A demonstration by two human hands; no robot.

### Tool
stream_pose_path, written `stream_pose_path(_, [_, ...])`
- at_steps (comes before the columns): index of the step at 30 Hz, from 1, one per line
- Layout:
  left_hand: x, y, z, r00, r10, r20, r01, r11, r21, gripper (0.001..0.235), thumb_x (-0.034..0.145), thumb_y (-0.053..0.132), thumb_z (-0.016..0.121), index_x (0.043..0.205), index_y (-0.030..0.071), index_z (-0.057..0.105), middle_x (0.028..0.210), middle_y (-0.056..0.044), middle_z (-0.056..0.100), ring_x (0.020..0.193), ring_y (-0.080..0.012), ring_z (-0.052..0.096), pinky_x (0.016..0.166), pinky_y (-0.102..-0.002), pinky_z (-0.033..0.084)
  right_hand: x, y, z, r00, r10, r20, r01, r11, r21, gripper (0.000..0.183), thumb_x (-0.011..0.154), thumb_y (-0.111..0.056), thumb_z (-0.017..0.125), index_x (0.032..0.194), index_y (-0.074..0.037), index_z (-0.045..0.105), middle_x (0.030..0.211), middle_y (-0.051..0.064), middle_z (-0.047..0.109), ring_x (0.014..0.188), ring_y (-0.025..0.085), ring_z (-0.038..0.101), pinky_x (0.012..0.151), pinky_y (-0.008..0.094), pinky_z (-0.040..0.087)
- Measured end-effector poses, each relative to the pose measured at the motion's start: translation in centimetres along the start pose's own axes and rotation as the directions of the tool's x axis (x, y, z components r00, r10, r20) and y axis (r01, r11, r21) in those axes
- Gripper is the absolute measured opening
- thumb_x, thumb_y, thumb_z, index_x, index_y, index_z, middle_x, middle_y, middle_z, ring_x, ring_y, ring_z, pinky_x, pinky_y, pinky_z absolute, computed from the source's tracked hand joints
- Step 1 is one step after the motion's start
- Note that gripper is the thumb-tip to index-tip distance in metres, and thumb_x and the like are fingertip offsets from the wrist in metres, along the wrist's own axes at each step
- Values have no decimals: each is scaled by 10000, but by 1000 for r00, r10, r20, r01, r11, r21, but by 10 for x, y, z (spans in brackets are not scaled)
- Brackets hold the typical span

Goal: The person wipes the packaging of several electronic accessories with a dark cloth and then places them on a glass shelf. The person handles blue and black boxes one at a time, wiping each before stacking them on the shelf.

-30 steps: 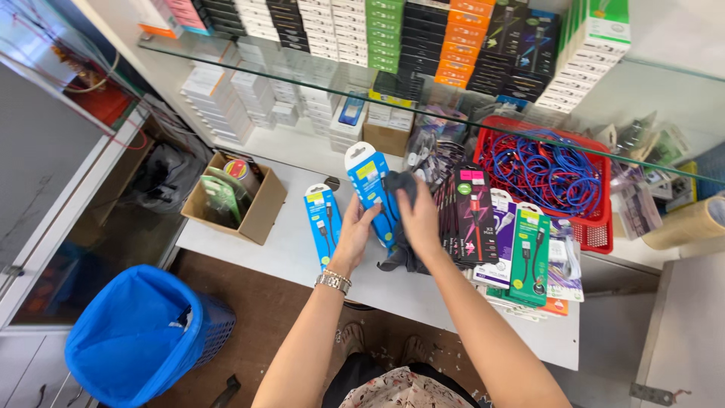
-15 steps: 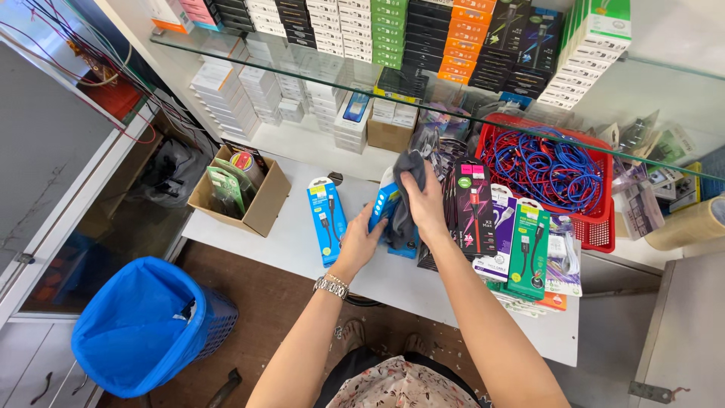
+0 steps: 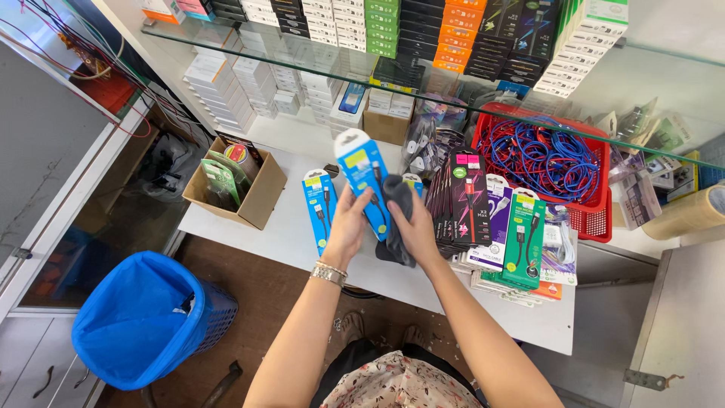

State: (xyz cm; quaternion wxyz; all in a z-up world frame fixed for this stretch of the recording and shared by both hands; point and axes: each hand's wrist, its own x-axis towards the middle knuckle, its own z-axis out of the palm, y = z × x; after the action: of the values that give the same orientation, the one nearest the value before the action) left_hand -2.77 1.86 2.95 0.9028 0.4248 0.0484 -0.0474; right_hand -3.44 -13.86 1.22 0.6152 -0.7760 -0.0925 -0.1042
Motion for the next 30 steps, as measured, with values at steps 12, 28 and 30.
stream_pose_path(12, [8,-32,-33,921,-8,-390,-2,1000,-24,436,1011,127,551,1421,69,415,1254,-84,624,1096,-234,660,868,-439,584,-48,-12,-10,997,-67,33,72,982,-174,389,975,-89,650,1351,-28,569,1261,169,602,1163,342,638,1001,365,489])
stream_pose_path(28, [4,3,-88,735,631,-250,273,63,960,551,885,255,740,1380,77,578,1279,-211,551,1184,-367,495,989,-485,394,-70,5,-35,933,197,300,-73,922,-380,409,964,-240,655,1334,-91,565,1214,151,641,1098,385,655,911,439,508])
stream_pose_path(30, [-6,-6,-65,646,764,3,72,-65,995,541,873,234,746,1353,40,591,1282,-218,588,1185,-369,524,988,-464,420,-61,15,-22,957,198,211,-140,955,-263,418,996,-270,637,1354,-71,555,1247,179,665,1145,364,669,964,412,506])
